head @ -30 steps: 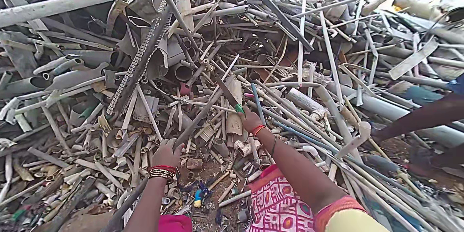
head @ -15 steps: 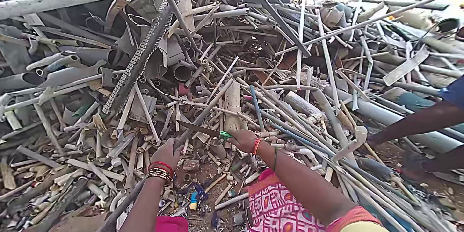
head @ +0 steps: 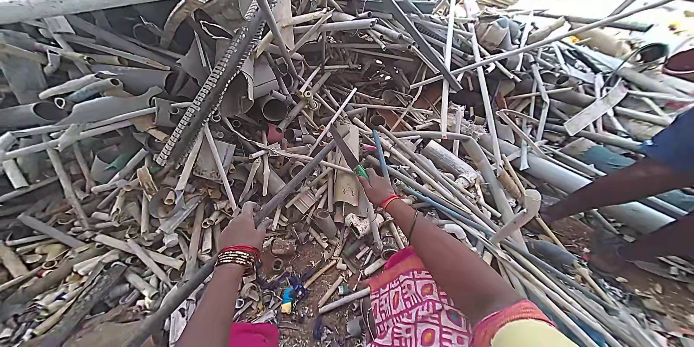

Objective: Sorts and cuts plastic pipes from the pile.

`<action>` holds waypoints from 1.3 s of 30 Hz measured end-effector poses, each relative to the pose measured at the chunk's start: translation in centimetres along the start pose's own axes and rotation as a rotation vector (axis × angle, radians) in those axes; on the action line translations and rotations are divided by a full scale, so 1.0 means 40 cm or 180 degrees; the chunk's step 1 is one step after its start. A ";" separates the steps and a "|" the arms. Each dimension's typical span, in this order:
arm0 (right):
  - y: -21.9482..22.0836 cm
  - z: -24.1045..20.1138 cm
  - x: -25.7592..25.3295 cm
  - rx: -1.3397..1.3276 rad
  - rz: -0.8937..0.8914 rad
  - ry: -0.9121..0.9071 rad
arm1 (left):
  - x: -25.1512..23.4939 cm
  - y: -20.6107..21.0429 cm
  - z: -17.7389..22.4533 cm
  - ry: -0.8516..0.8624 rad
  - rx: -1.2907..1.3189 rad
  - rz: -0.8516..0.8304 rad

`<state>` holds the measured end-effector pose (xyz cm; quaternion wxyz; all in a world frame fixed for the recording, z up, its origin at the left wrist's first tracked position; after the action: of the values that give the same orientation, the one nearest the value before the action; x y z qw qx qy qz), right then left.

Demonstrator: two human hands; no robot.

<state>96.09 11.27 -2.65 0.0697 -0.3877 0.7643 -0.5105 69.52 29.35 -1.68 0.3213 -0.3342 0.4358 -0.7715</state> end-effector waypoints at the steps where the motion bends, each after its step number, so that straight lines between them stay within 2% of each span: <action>1: 0.022 -0.025 0.028 0.0229 -0.0331 -0.0428 | -0.004 0.007 -0.005 0.0001 0.0074 -0.0009; 2: 0.040 -0.051 0.051 0.0529 -0.0587 -0.0788 | -0.008 0.014 -0.010 0.0041 0.0191 0.0025; 3: 0.047 -0.067 0.061 0.0760 -0.0639 -0.0909 | -0.012 0.020 -0.016 0.0106 0.0294 0.0060; 4: 0.037 -0.067 0.055 0.0788 -0.0512 -0.0763 | -0.013 0.023 -0.020 0.0208 0.0363 0.0086; 7: -0.026 -0.012 0.005 0.0149 0.0255 0.0141 | 0.000 0.013 -0.019 0.0412 0.0361 -0.0007; 8: -0.026 -0.008 0.011 0.0170 0.0221 0.0152 | 0.002 0.015 -0.021 0.0428 0.0346 -0.0090; 11: 0.029 -0.052 0.076 0.0915 -0.0493 -0.0738 | -0.009 0.032 -0.026 0.0425 0.0335 -0.0356; 12: 0.032 -0.054 0.083 0.1019 -0.0478 -0.0789 | -0.008 0.037 -0.026 0.0425 0.0388 -0.0407; 16: -0.033 0.008 0.078 0.0397 0.0404 0.0288 | 0.014 0.040 -0.010 0.0613 0.0681 -0.0479; 17: -0.021 -0.002 0.105 0.0489 0.0294 0.0176 | 0.022 0.040 -0.006 0.0631 0.0700 -0.0537; 19: 0.031 -0.040 0.166 0.1005 -0.0117 -0.0554 | 0.025 0.049 -0.007 0.0652 0.0722 -0.0619; 20: 0.049 -0.048 0.180 0.1219 -0.0120 -0.0821 | 0.028 0.052 -0.010 0.0680 0.0760 -0.0627; 21: 0.052 -0.041 0.180 0.1201 0.0019 -0.0808 | 0.038 0.053 -0.015 0.0723 0.0805 -0.0623; 24: -0.016 0.007 0.154 0.0468 0.0615 0.0293 | 0.080 0.032 -0.018 0.0914 0.0787 -0.0490; 25: -0.020 0.007 0.167 0.0498 0.0604 0.0307 | 0.090 0.030 -0.020 0.0960 0.0728 -0.0438; 28: 0.041 -0.038 0.234 0.1304 0.0058 -0.0828 | 0.110 0.039 -0.024 0.1054 0.0501 -0.0318; 29: 0.043 -0.039 0.246 0.1360 0.0045 -0.0908 | 0.123 0.047 -0.019 0.1087 0.0361 -0.0333; 30: 0.025 -0.029 0.249 0.1150 0.0193 -0.0655 | 0.140 0.052 -0.010 0.1117 0.0171 -0.0346; 32: -0.047 0.017 0.241 0.0431 0.0711 0.0210 | 0.182 0.053 0.021 0.1103 -0.0419 -0.0329; 33: -0.078 0.037 0.246 0.0198 0.0922 0.0416 | 0.205 0.057 0.038 0.1051 -0.0704 -0.0228; 34: -0.090 0.046 0.262 0.0114 0.1040 0.0382 | 0.225 0.060 0.051 0.1016 -0.0896 -0.0041; 36: -0.077 0.031 0.310 0.0328 0.0941 -0.0074 | 0.259 0.076 0.073 0.1119 -0.1063 0.0419; 38: -0.032 -0.002 0.351 0.0814 0.0697 -0.0540 | 0.291 0.102 0.104 0.1529 -0.1096 0.0876; 39: -0.011 -0.018 0.366 0.1027 0.0586 -0.0712 | 0.313 0.117 0.123 0.1901 -0.1076 0.1282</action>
<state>85.85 2.00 2.30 0.2616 -0.3543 0.6924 -0.5716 67.26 15.32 -0.95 0.2658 -0.0512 0.6877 -0.6737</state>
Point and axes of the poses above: each hand's wrist, its own x-axis away from the middle knuckle, its own y-axis out of the palm, z = x × y, the point moved 4 cm from there along -x, towards the middle knuckle, and after that the axes turned 2 degrees about y, right-handed, at the moved point
